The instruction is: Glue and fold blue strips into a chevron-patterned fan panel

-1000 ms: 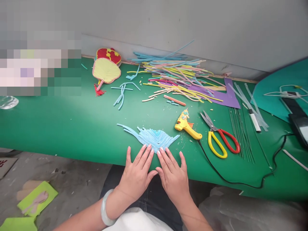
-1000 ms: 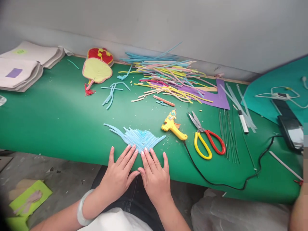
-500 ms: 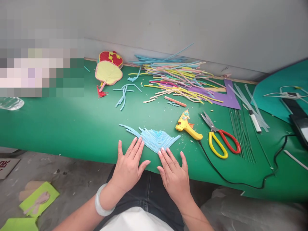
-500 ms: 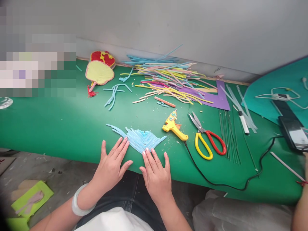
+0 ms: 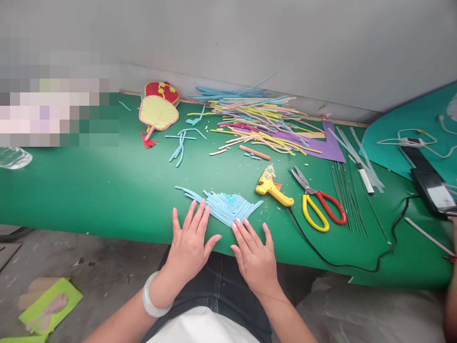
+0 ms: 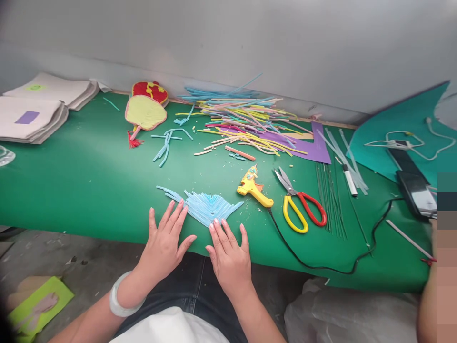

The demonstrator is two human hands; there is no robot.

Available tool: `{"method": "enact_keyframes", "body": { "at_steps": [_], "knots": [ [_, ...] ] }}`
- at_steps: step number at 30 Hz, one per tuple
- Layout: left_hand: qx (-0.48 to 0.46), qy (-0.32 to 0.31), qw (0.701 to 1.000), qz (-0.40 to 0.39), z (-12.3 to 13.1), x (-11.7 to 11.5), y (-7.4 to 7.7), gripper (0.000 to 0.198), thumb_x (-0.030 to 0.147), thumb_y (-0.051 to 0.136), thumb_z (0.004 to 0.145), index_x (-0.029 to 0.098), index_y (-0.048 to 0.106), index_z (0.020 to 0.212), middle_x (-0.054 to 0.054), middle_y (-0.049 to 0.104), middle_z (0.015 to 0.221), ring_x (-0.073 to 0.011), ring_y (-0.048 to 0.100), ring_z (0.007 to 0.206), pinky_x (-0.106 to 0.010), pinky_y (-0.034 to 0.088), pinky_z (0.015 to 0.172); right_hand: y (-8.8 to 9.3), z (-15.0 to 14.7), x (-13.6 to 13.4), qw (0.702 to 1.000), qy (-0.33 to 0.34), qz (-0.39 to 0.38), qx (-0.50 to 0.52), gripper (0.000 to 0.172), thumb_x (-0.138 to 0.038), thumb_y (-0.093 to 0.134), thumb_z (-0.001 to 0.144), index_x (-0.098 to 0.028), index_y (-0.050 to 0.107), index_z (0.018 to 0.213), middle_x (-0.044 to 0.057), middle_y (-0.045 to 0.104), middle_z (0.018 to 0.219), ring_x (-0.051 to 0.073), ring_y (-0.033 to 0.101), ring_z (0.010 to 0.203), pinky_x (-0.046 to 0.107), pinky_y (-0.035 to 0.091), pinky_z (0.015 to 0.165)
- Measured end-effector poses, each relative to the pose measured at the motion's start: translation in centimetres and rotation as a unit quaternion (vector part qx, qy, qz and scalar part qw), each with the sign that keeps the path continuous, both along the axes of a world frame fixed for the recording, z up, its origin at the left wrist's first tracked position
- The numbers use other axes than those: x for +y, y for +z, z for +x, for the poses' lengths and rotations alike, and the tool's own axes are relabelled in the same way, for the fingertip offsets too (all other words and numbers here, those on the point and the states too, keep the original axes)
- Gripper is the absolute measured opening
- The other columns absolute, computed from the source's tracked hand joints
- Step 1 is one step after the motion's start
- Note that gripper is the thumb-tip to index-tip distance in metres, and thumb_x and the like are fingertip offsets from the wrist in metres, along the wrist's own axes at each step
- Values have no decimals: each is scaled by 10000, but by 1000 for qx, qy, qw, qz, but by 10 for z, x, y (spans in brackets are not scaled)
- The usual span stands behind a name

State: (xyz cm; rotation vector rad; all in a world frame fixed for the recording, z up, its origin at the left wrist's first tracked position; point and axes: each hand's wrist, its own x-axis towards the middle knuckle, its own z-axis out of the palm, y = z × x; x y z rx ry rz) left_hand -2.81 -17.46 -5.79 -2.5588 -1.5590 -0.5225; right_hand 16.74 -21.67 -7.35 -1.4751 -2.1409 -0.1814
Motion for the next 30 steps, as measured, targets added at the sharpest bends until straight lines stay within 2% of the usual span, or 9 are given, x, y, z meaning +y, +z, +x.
{"method": "enact_keyframes", "body": {
  "at_steps": [4, 9, 14, 17, 24, 30],
  "knots": [
    [11, 6, 1000, -8, 1, 6, 2, 666, 437, 416, 1024, 99, 247, 1572, -163, 386, 1573, -379, 329, 1475, -696, 71, 1195, -1, 0, 0, 1000, -2, 6, 2, 419, -228, 500, 1023, -178, 500, 1440, 58, 637, 1383, 216, 579, 1307, 493, 151, 1245],
    [12, 5, 1000, -28, 1, 8, 0, 642, 464, 393, 1028, 106, 307, 1554, -169, 423, 1550, -357, 361, 1465, -686, 54, 1204, -1, -1, -1, 1000, -3, 13, 2, 427, -225, 511, 1018, -176, 500, 1442, 67, 638, 1382, 219, 578, 1309, 498, 157, 1243],
    [7, 4, 1000, -3, 0, 8, -3, 679, 458, 425, 1020, 89, 263, 1567, -202, 368, 1572, -370, 333, 1477, -689, 82, 1197, -1, -1, -2, 1000, -4, 16, -1, 431, -223, 511, 1017, -182, 501, 1445, 77, 639, 1380, 222, 575, 1313, 502, 176, 1237],
    [-10, 2, 1000, 11, 2, 6, -3, 665, 422, 453, 1015, 130, 252, 1577, -190, 370, 1575, -372, 324, 1481, -698, 94, 1193, -1, -2, -2, 1000, -6, 14, 2, 427, -229, 507, 1020, -186, 500, 1445, 76, 634, 1386, 219, 568, 1322, 501, 183, 1237],
    [-31, -75, 997, 5, 16, -8, 0, 483, 383, 444, 1026, 173, 482, 1460, -122, 489, 1516, -289, 426, 1438, -632, -28, 1233, -2, -3, -5, 1000, -15, 8, -3, 419, -247, 478, 1034, -192, 491, 1449, 74, 617, 1409, 216, 545, 1344, 515, 181, 1237],
    [-29, -89, 996, 12, 16, -7, -4, 491, 409, 433, 1029, 158, 499, 1445, -122, 515, 1495, -282, 476, 1401, -620, -43, 1234, 0, -1, -5, 999, -34, 3, -16, 506, -293, 474, 1036, -119, 399, 1506, 123, 551, 1474, 246, 449, 1424, 527, 201, 1228]
  ]
}}
